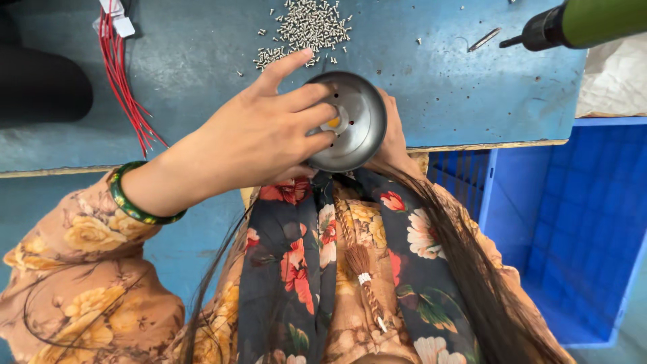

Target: The person uses a green electric screwdriver to fasten screws into a black cylindrical housing, then places a small LED module with wires inside, secures it with a white plastic ring, and fastens additional screws. The person repeats this process on a second housing.

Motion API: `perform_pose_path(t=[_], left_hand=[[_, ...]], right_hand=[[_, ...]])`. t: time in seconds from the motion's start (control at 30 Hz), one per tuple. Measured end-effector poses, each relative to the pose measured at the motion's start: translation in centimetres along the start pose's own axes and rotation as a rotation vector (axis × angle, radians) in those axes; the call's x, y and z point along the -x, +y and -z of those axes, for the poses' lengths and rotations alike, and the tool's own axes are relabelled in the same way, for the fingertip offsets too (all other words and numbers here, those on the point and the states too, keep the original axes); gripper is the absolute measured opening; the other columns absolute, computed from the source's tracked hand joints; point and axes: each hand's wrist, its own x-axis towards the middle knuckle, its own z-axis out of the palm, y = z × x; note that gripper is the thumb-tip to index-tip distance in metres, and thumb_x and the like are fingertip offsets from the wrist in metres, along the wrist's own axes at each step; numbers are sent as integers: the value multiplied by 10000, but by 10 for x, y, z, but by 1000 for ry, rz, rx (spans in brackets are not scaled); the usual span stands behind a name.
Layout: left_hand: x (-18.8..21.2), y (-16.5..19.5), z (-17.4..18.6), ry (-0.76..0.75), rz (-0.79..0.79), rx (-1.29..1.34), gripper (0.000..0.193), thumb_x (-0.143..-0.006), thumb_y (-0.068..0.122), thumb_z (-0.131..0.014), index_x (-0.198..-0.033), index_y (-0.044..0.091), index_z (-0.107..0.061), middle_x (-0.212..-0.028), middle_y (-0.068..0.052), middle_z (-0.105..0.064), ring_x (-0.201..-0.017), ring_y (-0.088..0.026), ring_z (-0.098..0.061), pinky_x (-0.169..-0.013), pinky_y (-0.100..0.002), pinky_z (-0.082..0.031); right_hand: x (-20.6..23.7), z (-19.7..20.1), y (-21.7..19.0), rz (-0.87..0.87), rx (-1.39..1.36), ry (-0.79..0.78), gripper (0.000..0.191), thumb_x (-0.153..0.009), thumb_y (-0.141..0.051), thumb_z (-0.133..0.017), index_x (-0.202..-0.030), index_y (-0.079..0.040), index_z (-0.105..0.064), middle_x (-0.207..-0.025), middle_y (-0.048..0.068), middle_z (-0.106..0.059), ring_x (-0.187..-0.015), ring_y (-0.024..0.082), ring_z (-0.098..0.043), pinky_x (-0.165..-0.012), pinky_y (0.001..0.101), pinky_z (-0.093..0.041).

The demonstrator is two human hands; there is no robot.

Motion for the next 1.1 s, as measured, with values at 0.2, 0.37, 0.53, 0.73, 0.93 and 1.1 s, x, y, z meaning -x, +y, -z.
perform_pose_path(t=[0.2, 0.37, 0.53, 0.73, 0.93, 1.1], left_hand=[[-1, -1, -16, 79, 1, -80, 108, -772, 213, -705, -870, 226, -750, -1015, 52, -662, -1308, -185, -571, -1289, -499, -122], [1, 3, -21, 129, 42, -136, 86, -832, 194, -668, -841, 238, -741, -964, 68, -648, -1263, -161, -584, -1310, -484, -102], [0, 7, -24, 133, 77, -121, 104, -840, 181, -653, -831, 233, -743, -931, 61, -636, -1213, -175, -595, -1298, -496, -125], [-1, 13, -23, 98, 95, -140, 98, -831, 161, -643, -818, 197, -732, -907, 48, -622, -1107, -176, -604, -1285, -496, -171], [-1, 18, -22, 100, 129, -151, 113, -824, 159, -627, -845, 199, -730, -937, 29, -620, -1098, -176, -605, -1279, -495, -162], [-2, 18, -21, 87, 147, -144, 108, -832, 159, -628, -833, 205, -726, -927, 31, -611, -1098, -177, -605, -1283, -500, -147]], right_hand=[[-3, 0, -4, -71, -97, -16, 601, -803, -168, -916, -1285, -22, -590, -1211, 155, -676, -1076, 359, -688, -956, 460, -543], [12, -2, -2, -36, 66, 48, 741, -778, -177, -921, -1371, 2, -515, -1322, 178, -571, -1188, 347, -602, -1010, 457, -505], [30, -13, 15, -493, -529, 49, 608, -903, -139, -829, -1382, -22, -473, -1292, 119, -601, -1141, 178, -614, -990, 349, -541], [41, -22, 39, -701, -987, 30, 245, -1068, -40, -612, -1302, 21, -574, -1189, 130, -660, -1048, 186, -646, -886, 362, -560], [42, -23, 43, -796, -1296, 200, 282, -1078, -130, -553, -1329, -3, -534, -1207, 124, -648, -1077, 190, -653, -938, 347, -566], [44, -19, 40, -587, -751, 34, 379, -1026, -46, -637, -1366, -24, -473, -1267, 107, -606, -1143, 174, -616, -979, 341, -547]])
